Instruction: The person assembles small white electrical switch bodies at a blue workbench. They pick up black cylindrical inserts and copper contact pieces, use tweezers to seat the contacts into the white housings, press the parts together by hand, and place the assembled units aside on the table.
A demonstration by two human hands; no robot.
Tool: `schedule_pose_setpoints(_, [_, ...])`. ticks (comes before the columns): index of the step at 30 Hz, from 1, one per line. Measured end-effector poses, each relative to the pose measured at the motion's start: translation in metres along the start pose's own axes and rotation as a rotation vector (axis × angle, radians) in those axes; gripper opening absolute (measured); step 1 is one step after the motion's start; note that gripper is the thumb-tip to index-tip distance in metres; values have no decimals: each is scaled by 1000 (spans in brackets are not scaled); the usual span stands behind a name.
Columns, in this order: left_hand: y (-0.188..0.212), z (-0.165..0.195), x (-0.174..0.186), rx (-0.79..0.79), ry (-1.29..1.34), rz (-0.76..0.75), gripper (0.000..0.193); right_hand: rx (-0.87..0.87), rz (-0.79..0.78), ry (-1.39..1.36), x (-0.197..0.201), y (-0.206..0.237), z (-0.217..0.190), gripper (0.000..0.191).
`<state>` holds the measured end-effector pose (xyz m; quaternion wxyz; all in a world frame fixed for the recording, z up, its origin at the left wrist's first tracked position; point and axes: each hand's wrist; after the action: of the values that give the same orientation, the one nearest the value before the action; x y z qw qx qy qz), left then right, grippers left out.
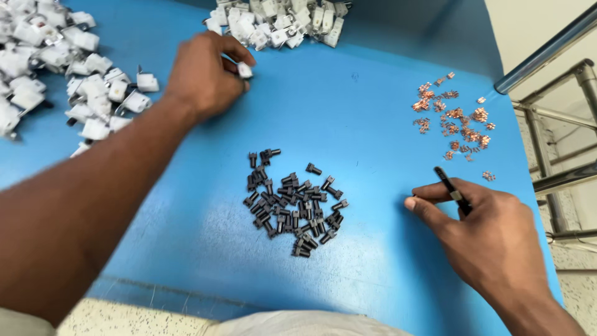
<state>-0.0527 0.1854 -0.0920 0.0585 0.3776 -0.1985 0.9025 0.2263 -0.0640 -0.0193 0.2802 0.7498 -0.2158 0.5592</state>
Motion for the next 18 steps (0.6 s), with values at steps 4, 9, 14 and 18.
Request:
schedule_pose_setpoints(4, [30,6,-4,-18,23,-11,33,29,2,12,0,-1,5,31])
schedule_pose_setpoints(9, [33,18,-9,16,89,62,62,70,10,15,-3,-4,14,31])
schedule_pose_setpoints(14, [46,30,-24,210,-148,201,69,89,38,-34,-1,3,23,33])
schedule_pose_setpoints(18, [53,42,-20,297,-150,165,37,64,42,46,1,14,24,31])
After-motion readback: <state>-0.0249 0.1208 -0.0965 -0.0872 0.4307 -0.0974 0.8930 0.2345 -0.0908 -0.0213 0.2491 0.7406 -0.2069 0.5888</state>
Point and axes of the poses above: each hand's wrist, its own y-axis away from the middle knuckle, its own x-axis out of the back of the hand, z = x × y, and after that the axes turned 2 degrees about -x, right-handed
